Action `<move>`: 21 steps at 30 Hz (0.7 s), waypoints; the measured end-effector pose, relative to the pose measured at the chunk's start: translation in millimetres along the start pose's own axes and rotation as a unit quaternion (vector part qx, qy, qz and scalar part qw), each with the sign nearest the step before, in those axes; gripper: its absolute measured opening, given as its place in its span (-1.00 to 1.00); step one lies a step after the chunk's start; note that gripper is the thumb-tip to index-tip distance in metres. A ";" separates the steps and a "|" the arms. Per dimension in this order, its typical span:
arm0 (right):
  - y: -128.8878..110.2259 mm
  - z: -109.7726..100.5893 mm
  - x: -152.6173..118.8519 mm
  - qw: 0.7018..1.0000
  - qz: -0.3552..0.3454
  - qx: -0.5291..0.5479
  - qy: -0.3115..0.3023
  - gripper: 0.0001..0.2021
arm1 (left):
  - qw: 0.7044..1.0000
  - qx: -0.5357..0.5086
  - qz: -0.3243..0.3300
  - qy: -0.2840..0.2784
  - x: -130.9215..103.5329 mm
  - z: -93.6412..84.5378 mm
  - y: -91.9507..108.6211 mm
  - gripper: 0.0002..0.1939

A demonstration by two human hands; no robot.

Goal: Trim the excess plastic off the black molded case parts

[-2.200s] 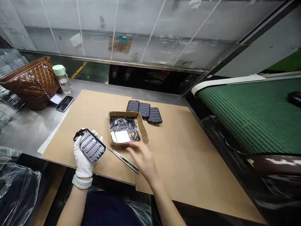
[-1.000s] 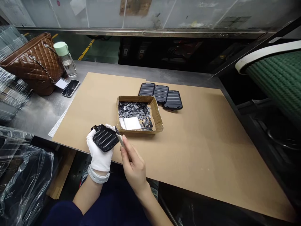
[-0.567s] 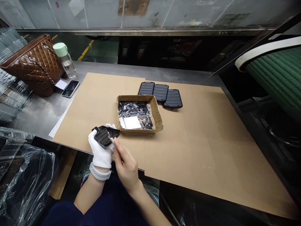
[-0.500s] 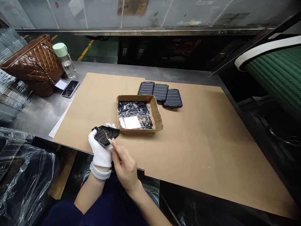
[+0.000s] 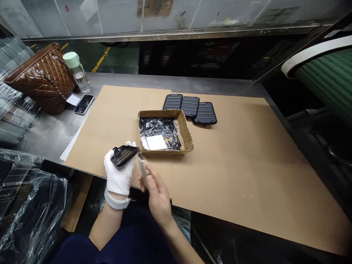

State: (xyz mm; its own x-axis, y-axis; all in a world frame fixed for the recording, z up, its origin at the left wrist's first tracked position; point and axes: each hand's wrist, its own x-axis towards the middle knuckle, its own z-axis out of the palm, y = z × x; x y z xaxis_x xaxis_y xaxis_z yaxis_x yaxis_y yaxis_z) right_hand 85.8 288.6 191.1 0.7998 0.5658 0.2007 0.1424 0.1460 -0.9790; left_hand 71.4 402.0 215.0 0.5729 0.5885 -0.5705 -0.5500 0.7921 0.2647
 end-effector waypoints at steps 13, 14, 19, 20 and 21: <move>-13.7 -21.3 30.5 0.997 0.047 -0.062 0.028 -0.63 | 0.999 0.046 0.015 0.019 -17.3 14.0 1.8 -0.68; -15.3 -21.9 32.1 0.996 0.037 -0.073 0.025 -0.63 | 0.997 0.065 0.035 0.013 -17.3 11.2 0.4 -0.73; -24.5 -24.7 38.3 0.993 0.007 -0.115 -0.012 -0.65 | 0.971 0.163 0.172 0.003 -18.9 -2.0 -7.2 -0.71; -25.9 -25.0 38.8 0.992 0.003 -0.121 -0.019 -0.65 | 0.960 0.196 0.199 0.006 -19.1 -3.9 -8.2 -0.65; -26.9 -25.1 39.0 0.992 -0.001 -0.126 -0.025 -0.65 | 0.947 0.232 0.223 0.010 -19.1 -5.6 -8.8 -0.59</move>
State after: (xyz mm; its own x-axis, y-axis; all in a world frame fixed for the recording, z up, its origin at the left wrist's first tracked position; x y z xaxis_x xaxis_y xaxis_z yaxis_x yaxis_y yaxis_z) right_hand 127.8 286.4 224.3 0.7700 0.6063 0.1988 0.2909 -0.0564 -0.9551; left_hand 61.9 382.9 219.1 0.3322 0.8821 -0.3340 -0.4053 0.4532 0.7939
